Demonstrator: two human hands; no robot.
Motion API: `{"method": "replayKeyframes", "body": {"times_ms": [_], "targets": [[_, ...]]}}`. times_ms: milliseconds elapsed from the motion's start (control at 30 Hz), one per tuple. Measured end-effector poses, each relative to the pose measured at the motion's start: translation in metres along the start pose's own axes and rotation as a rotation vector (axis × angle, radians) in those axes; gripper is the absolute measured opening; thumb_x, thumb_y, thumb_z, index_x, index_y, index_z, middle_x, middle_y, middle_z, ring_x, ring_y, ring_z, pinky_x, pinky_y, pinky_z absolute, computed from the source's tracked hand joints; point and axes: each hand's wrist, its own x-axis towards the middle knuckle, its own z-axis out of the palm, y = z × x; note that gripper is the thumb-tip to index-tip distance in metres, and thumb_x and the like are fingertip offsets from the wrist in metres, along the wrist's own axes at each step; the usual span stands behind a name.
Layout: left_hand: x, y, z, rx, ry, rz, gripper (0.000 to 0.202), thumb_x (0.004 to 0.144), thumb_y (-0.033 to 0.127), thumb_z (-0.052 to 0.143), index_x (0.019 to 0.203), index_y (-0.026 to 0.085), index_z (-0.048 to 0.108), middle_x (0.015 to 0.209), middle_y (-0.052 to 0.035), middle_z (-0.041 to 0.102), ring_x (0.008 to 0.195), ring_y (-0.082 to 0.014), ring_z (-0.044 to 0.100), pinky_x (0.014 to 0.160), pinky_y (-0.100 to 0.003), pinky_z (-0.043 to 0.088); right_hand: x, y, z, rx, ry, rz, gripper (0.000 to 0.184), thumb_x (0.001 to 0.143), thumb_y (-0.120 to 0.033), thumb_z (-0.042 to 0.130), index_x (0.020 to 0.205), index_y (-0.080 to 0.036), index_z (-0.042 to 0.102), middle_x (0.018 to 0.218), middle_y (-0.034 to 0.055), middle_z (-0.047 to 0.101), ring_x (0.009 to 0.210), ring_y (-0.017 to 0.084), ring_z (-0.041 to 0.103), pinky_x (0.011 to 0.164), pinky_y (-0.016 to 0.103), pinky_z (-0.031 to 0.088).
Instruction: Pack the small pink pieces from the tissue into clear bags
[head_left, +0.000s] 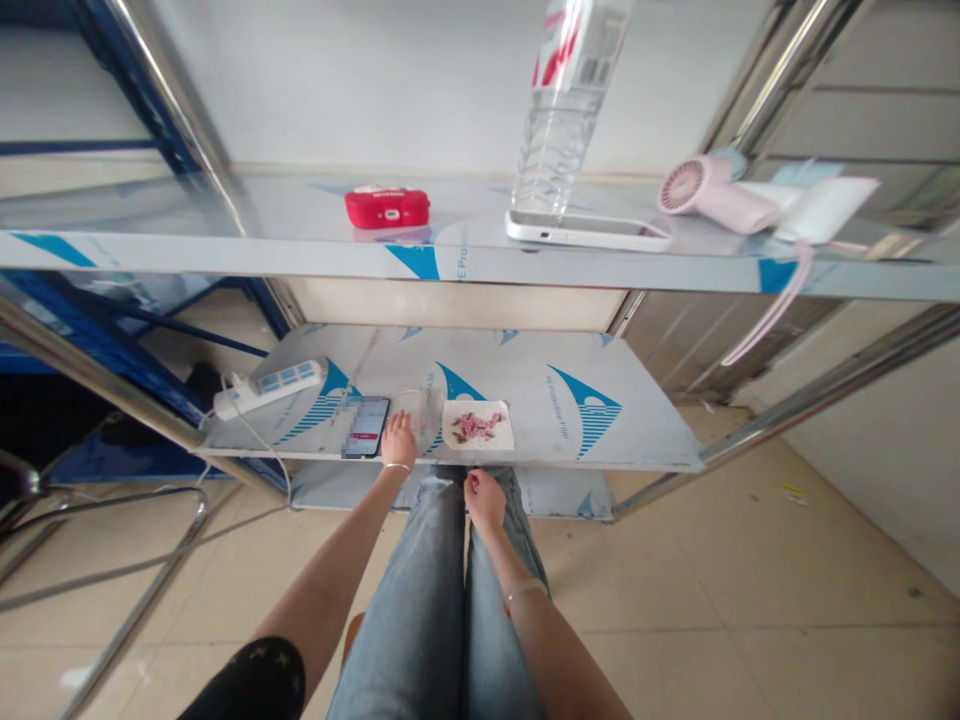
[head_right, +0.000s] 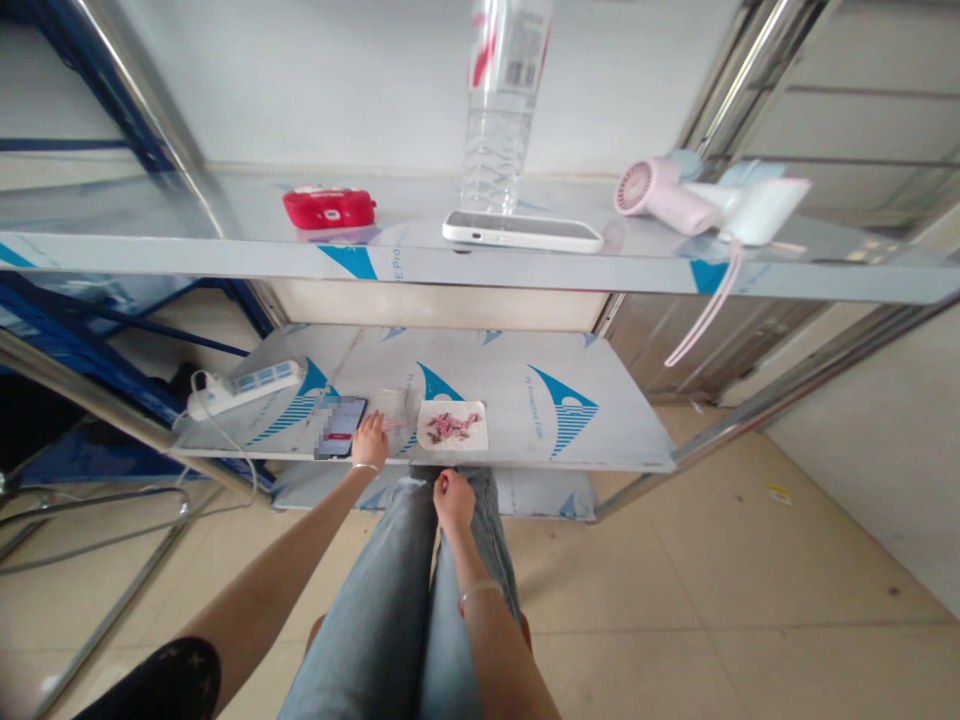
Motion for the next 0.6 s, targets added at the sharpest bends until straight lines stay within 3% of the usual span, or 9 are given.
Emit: {"method": "replayKeyframes", "body": {"times_ms": [67, 167, 433, 600], "targets": [[0.009, -0.008, 0.001, 0.022, -0.101, 0.091, 0.047, 0.083, 0.001, 0.035, 0.124, 0.013, 0.053, 0.134, -0.0129, 0.051, 0.127, -0.0221, 0.043, 0.101, -0.035, 0.038, 0.0, 0.003, 0.001, 0.026, 0.046, -0.012, 0.022, 0.084, -0.022, 0.046, 0.086, -0.019, 0.067, 0.078, 0.0035, 0.068, 0.072, 0.015, 0.062, 0.065, 0.021, 0.04], [0.014, -0.015, 0.001, 0.031, -0.188, 0.1, 0.042, 0.083, 0.002, 0.037, 0.116, 0.015, 0.06, 0.116, -0.0127, 0.063, 0.113, -0.0208, 0.056, 0.095, -0.031, 0.042, -0.001, 0.009, 0.0, 0.064, 0.107, -0.026, 0.024, 0.084, -0.025, 0.044, 0.087, -0.018, 0.067, 0.077, 0.0038, 0.067, 0.071, 0.015, 0.061, 0.067, 0.022, 0.041], [0.016, -0.024, -0.014, 0.014, -0.212, -0.049, 0.032, 0.09, 0.023, 0.041, 0.107, 0.02, 0.067, 0.096, -0.013, 0.071, 0.091, -0.0238, 0.065, 0.077, -0.03, 0.048, 0.001, 0.012, -0.013, 0.117, 0.166, -0.023, 0.027, 0.083, -0.026, 0.043, 0.089, -0.015, 0.066, 0.079, 0.0058, 0.066, 0.073, 0.016, 0.059, 0.071, 0.023, 0.042], [0.018, -0.025, -0.029, -0.028, -0.205, -0.107, 0.031, 0.089, 0.022, 0.043, 0.107, 0.021, 0.068, 0.097, -0.0132, 0.071, 0.091, -0.0234, 0.065, 0.075, -0.027, 0.046, 0.002, 0.015, -0.021, 0.073, 0.174, -0.074, 0.024, 0.083, -0.024, 0.044, 0.087, -0.014, 0.066, 0.081, 0.007, 0.066, 0.078, 0.017, 0.059, 0.076, 0.025, 0.041]]}}
